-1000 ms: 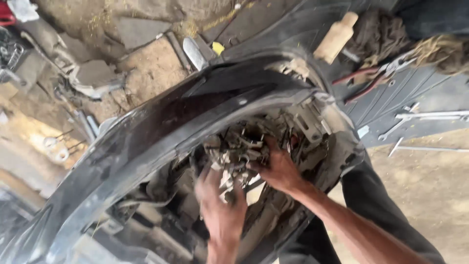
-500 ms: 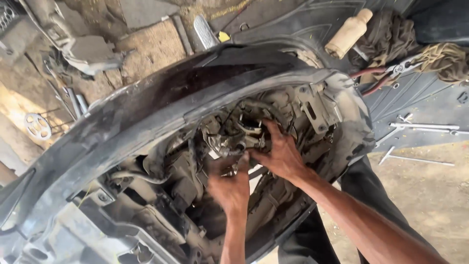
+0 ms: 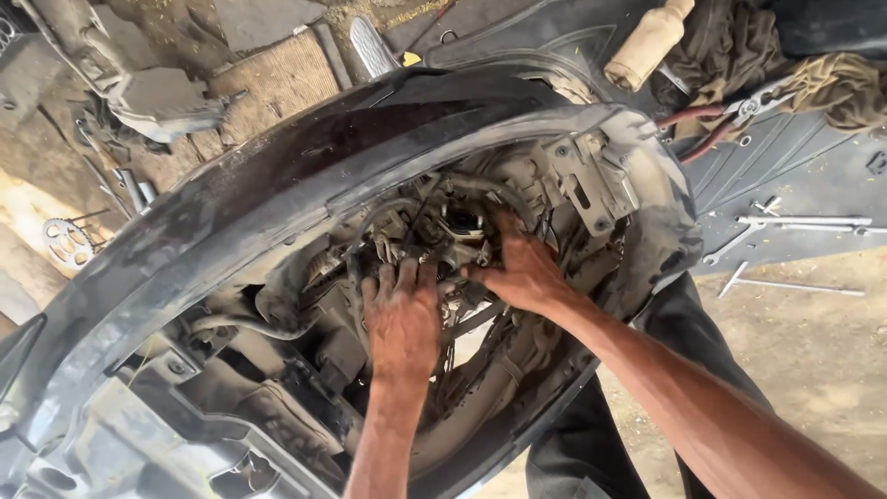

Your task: The recorder is removing and inspecting the carburetor and internal engine components of a motorcycle.

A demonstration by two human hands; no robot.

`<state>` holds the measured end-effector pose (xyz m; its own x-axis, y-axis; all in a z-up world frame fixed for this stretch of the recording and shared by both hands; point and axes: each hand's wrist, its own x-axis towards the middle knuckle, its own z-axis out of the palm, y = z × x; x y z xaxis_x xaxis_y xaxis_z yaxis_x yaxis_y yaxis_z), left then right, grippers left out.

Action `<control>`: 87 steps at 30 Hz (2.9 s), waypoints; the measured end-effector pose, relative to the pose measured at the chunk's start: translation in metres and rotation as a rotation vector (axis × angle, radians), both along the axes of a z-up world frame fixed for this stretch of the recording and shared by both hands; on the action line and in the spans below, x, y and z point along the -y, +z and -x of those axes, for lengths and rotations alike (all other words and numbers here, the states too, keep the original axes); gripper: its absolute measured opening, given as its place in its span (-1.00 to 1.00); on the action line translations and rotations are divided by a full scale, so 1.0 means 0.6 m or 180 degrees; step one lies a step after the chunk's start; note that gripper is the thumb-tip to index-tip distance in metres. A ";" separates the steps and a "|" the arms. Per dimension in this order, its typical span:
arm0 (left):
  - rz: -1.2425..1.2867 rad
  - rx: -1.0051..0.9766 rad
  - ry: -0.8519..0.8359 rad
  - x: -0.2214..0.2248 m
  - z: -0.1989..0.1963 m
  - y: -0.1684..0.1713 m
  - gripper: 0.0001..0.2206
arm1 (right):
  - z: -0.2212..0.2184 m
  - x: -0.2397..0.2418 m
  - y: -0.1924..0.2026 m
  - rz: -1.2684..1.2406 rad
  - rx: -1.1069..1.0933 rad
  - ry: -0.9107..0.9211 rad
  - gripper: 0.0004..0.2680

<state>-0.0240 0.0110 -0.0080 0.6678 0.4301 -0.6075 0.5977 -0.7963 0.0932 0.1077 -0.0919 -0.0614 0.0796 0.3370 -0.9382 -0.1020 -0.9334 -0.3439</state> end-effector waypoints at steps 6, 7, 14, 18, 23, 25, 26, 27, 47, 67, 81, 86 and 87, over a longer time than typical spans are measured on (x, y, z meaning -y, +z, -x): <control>-0.0507 0.0584 -0.0333 0.002 0.039 -0.056 -0.82 | 0.073 0.062 -0.128 -0.1770 0.0988 -0.0486 -0.54; -0.0495 0.0592 -0.0340 0.000 0.026 -0.045 -0.82 | 0.056 0.047 -0.098 -0.1758 0.0998 -0.0491 -0.54; -0.0201 0.0360 -0.0206 -0.002 0.019 -0.041 -0.78 | 0.058 0.048 -0.096 -0.2084 0.1154 -0.0607 -0.43; -0.0351 0.0117 -0.0297 -0.002 0.027 -0.050 -0.83 | 0.018 0.012 -0.033 -0.0849 0.0310 -0.0382 -0.47; 0.0083 0.0239 0.0106 -0.012 -0.001 -0.025 -0.66 | 0.035 0.032 -0.065 -0.1816 0.1047 -0.0584 -0.39; 0.0378 0.0026 0.0379 -0.007 -0.007 -0.015 -0.66 | 0.032 0.033 -0.054 -0.1087 0.0532 -0.0487 -0.37; 0.0333 0.0091 0.0384 -0.008 -0.009 -0.016 -0.70 | 0.037 0.038 -0.066 -0.1098 0.0470 -0.0475 -0.44; 0.0288 0.0156 0.0389 -0.009 -0.011 -0.016 -0.73 | 0.042 0.041 -0.077 -0.1110 0.0409 -0.0462 -0.52; -0.0131 0.0102 0.0164 0.011 0.048 -0.082 -0.88 | 0.042 0.048 -0.081 -0.1549 0.0586 -0.0611 -0.38; 0.0194 0.0360 0.0732 0.015 -0.011 -0.028 -0.73 | 0.044 0.048 -0.088 -0.1462 0.0507 -0.0567 -0.43; -0.0038 0.0405 0.1008 0.023 -0.044 -0.027 -0.74 | 0.043 0.046 -0.092 -0.1391 0.0426 -0.0651 -0.43; 0.0098 0.0326 0.0872 0.013 -0.007 -0.055 -0.78 | 0.037 0.043 -0.088 -0.1272 0.0344 -0.0669 -0.42; 0.0351 0.0017 0.1100 0.010 0.009 -0.067 -0.85 | 0.043 0.045 -0.093 -0.1419 0.0450 -0.0702 -0.39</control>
<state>-0.0292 0.0050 -0.0479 0.4975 0.5632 -0.6598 0.8292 -0.5322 0.1710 0.0821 -0.1190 -0.1174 0.3093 0.6625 -0.6822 -0.2037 -0.6546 -0.7280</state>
